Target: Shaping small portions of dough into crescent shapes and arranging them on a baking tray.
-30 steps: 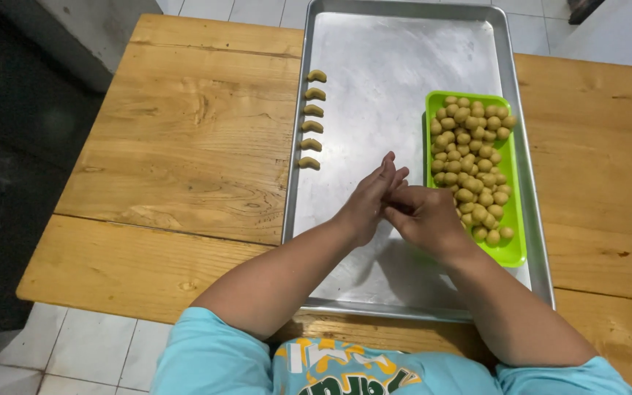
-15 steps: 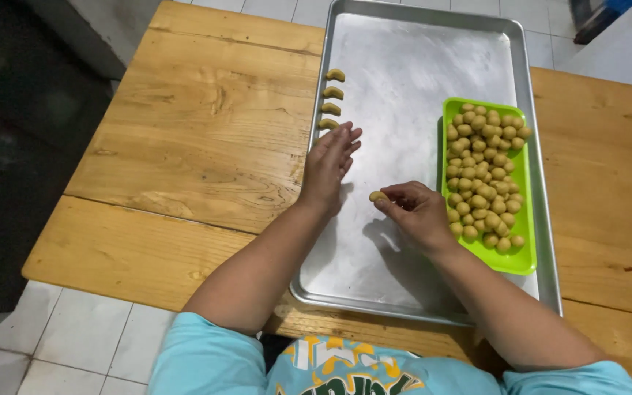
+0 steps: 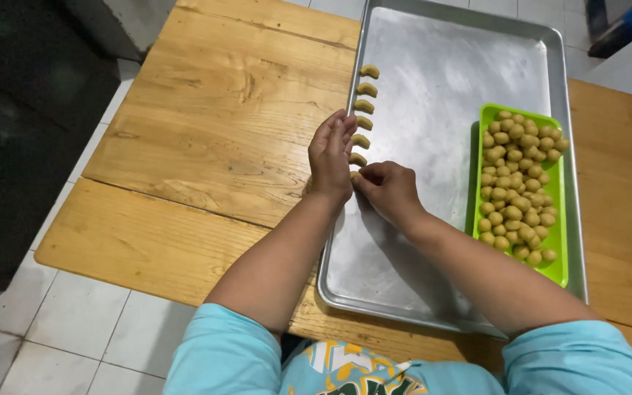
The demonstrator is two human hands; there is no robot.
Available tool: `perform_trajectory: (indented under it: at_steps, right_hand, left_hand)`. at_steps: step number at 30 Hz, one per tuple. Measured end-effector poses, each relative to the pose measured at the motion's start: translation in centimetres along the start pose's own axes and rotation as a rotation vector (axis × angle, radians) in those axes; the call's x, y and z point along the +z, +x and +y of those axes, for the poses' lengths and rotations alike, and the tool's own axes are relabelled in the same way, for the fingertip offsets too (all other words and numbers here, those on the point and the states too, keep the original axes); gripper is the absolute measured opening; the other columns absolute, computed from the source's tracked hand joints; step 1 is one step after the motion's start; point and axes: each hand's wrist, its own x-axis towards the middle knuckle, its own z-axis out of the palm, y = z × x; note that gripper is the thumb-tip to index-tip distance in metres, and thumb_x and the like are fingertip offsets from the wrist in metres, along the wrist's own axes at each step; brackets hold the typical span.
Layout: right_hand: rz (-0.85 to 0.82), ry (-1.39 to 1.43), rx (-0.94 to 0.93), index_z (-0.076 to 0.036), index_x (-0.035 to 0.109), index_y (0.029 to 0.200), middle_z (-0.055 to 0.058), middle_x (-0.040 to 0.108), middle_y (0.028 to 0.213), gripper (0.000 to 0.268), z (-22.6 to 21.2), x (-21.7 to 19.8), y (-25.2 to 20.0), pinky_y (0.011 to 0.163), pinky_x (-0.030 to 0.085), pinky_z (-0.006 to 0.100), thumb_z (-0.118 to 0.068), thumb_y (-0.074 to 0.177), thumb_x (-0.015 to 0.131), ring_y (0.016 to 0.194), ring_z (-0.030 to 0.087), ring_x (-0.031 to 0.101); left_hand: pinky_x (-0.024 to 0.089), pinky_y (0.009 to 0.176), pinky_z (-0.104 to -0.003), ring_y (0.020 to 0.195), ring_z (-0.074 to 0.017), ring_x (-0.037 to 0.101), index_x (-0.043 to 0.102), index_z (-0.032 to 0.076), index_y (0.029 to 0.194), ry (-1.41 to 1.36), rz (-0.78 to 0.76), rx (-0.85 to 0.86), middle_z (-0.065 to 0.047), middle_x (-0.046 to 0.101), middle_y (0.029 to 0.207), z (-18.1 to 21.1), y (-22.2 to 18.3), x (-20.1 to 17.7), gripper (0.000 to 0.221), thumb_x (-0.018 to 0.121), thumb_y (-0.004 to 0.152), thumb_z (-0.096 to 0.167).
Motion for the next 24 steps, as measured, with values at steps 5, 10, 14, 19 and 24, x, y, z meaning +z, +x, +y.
perform_trajectory:
  at_steps: [5,10,14,19,24]
  right_hand:
    - [-0.01,-0.015,-0.107,-0.003,0.08,0.103,0.017,0.073,0.082,0.02,1.9,1.3,0.8,0.06,0.06,0.032,-0.017,0.089,0.082,0.076,0.03,0.074]
    - [-0.004,-0.053,-0.191,0.001,0.078,0.107,0.021,0.072,0.084,0.027,1.6,0.4,0.1,0.058,0.06,0.035,-0.014,0.085,0.084,0.076,0.033,0.074]
    - [0.063,-0.076,-0.402,0.002,0.075,0.107,0.019,0.069,0.082,0.032,1.3,-3.3,-3.7,0.055,0.057,0.035,-0.018,0.086,0.085,0.069,0.03,0.071]
    - [-0.105,-0.078,-0.505,-0.004,0.077,0.086,0.015,0.068,0.063,0.02,2.6,-6.4,-9.8,0.048,0.053,0.037,-0.022,0.082,0.082,0.055,0.031,0.069]
    - [-0.331,0.022,-0.505,-0.016,0.082,0.086,0.005,0.071,0.063,0.011,4.4,-6.0,-14.1,0.05,0.057,0.031,-0.024,0.078,0.083,0.055,0.024,0.072]
  left_hand:
    - [0.043,0.112,-0.052,0.129,-0.0343,0.059,0.055,0.004,0.141,0.044,0.002,0.018,-0.02,0.067,0.127,-1.0,0.6,-0.4,0.043,0.051,0.107,0.031]
    - [0.048,0.106,-0.049,0.124,-0.0328,0.063,0.057,0.004,0.138,0.098,0.006,0.039,-0.019,0.07,0.122,-1.3,0.6,-0.6,0.039,0.051,0.107,0.027]
    - [0.057,0.07,-0.033,0.106,-0.0278,0.067,0.056,0.004,0.135,0.109,-0.032,0.028,-0.019,0.07,0.118,-1.5,1.0,-0.6,0.036,0.049,0.107,0.024]
    - [0.056,0.048,-0.023,0.083,-0.0216,0.072,0.058,0.004,0.13,0.096,-0.032,0.041,-0.017,0.073,0.109,-1.3,0.7,-0.5,0.031,0.049,0.107,0.022]
    - [0.051,0.036,-0.02,0.071,-0.0196,0.072,0.06,0.005,0.126,0.169,-0.07,0.09,-0.017,0.076,0.103,-1.3,0.4,-0.6,0.026,0.052,0.105,0.019]
